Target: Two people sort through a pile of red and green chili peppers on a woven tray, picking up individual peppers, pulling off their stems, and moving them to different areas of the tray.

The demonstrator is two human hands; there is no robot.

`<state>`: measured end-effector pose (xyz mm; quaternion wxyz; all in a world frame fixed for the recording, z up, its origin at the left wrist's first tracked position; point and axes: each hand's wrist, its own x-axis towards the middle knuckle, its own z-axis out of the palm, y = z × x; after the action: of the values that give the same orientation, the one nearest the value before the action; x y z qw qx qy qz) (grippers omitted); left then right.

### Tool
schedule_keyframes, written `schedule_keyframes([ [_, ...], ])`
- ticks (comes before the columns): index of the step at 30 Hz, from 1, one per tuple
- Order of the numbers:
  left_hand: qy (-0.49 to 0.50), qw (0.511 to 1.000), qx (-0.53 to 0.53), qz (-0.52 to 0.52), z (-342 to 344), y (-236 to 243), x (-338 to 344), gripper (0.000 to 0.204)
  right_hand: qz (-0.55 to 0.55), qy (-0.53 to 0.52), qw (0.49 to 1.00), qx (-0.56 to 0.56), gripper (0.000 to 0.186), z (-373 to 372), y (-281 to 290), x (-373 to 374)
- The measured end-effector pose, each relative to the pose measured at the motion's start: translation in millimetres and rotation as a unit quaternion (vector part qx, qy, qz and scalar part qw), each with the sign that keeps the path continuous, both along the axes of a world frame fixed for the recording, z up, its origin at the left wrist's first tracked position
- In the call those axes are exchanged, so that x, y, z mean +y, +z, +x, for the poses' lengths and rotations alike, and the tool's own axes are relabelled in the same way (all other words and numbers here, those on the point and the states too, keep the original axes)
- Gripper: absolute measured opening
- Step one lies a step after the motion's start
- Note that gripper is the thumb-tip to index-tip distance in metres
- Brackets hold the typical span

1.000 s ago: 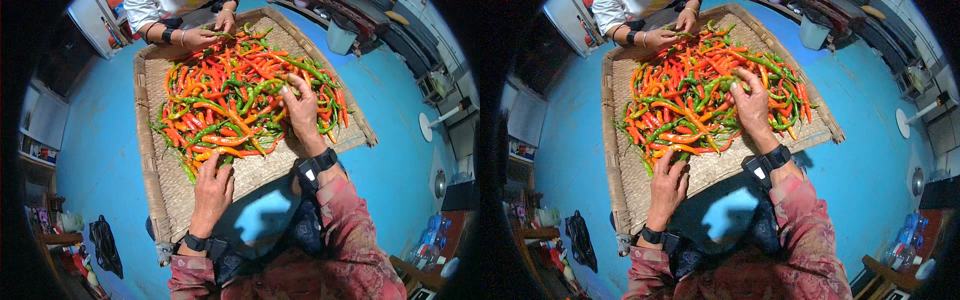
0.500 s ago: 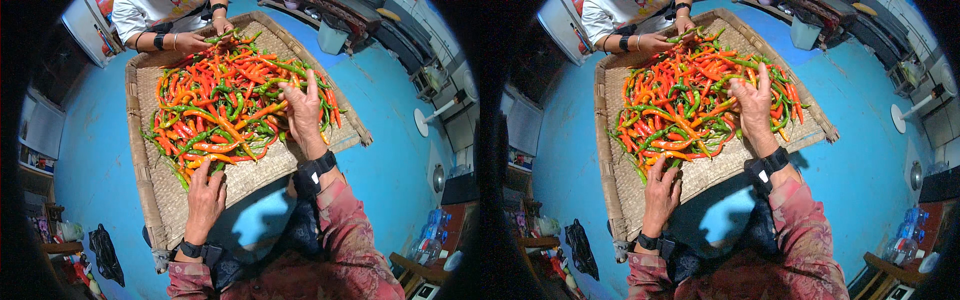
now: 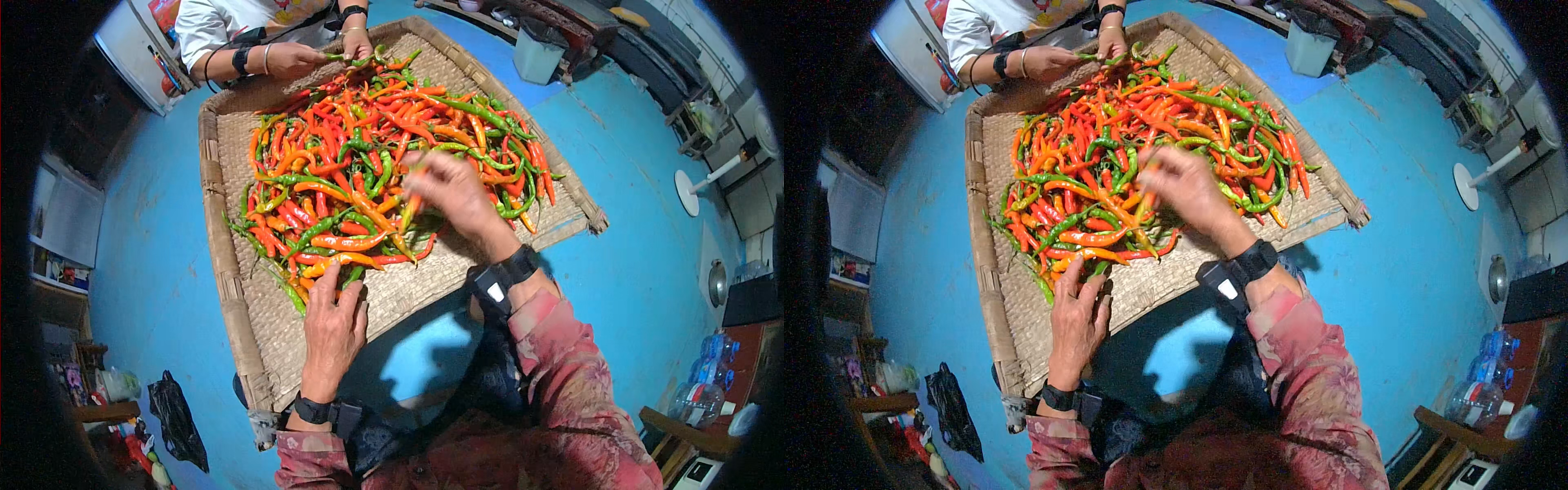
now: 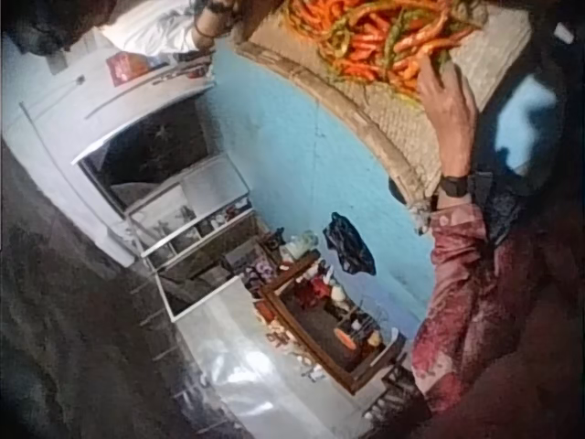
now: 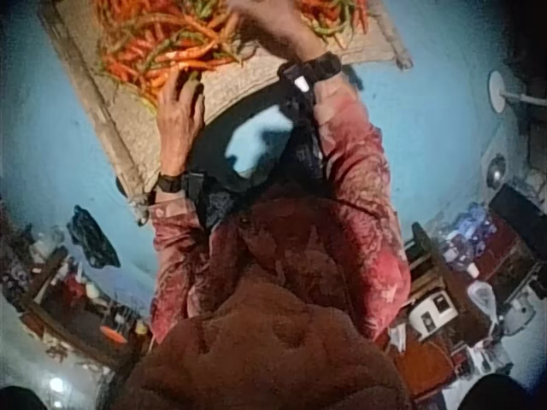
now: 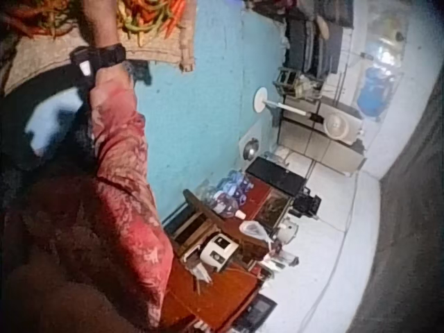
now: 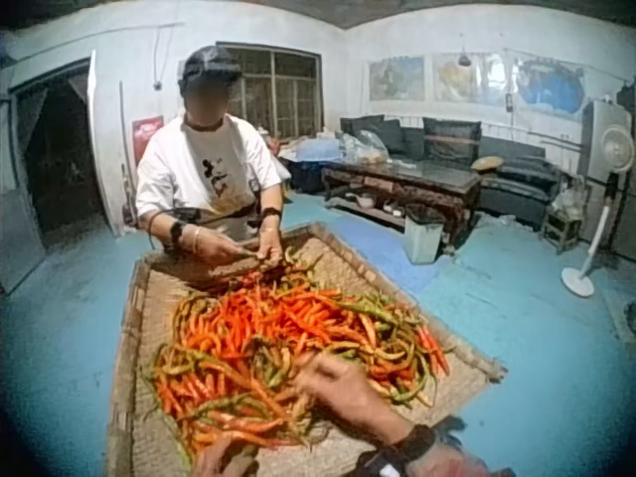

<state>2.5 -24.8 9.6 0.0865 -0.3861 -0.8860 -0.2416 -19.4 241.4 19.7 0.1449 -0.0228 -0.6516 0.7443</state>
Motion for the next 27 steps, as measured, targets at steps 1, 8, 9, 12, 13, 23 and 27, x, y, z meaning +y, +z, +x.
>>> schedule_keyframes([
  [1,0.0,1.0,-0.003,0.001,1,0,1,0.035,-0.061,-0.087,0.994,0.025,0.037,-6,1,8],
  [8,0.001,1.0,-0.001,0.003,-2,-1,0,0.033,0.281,-0.435,0.844,0.138,0.065,-6,5,34],
  [9,0.004,1.0,0.005,0.002,-2,-1,-3,0.033,0.304,-0.394,0.862,0.099,0.062,-2,9,19],
  [12,-0.002,1.0,0.015,0.006,-2,-2,3,0.032,0.477,-0.22,0.834,0.17,0.054,-5,-7,4],
  [13,-0.004,1.0,0.015,0.005,-2,-3,2,0.032,0.474,-0.15,0.853,0.159,0.051,-7,-10,-9],
  [23,-0.003,1.0,0.011,0.006,-1,-3,3,0.031,0.684,-0.09,0.723,0.017,0.022,-28,-27,-32],
  [27,-0.004,1.0,0.01,0.004,-1,-4,0,0.028,0.662,-0.044,0.748,0.011,0.013,-22,-20,-28],
])
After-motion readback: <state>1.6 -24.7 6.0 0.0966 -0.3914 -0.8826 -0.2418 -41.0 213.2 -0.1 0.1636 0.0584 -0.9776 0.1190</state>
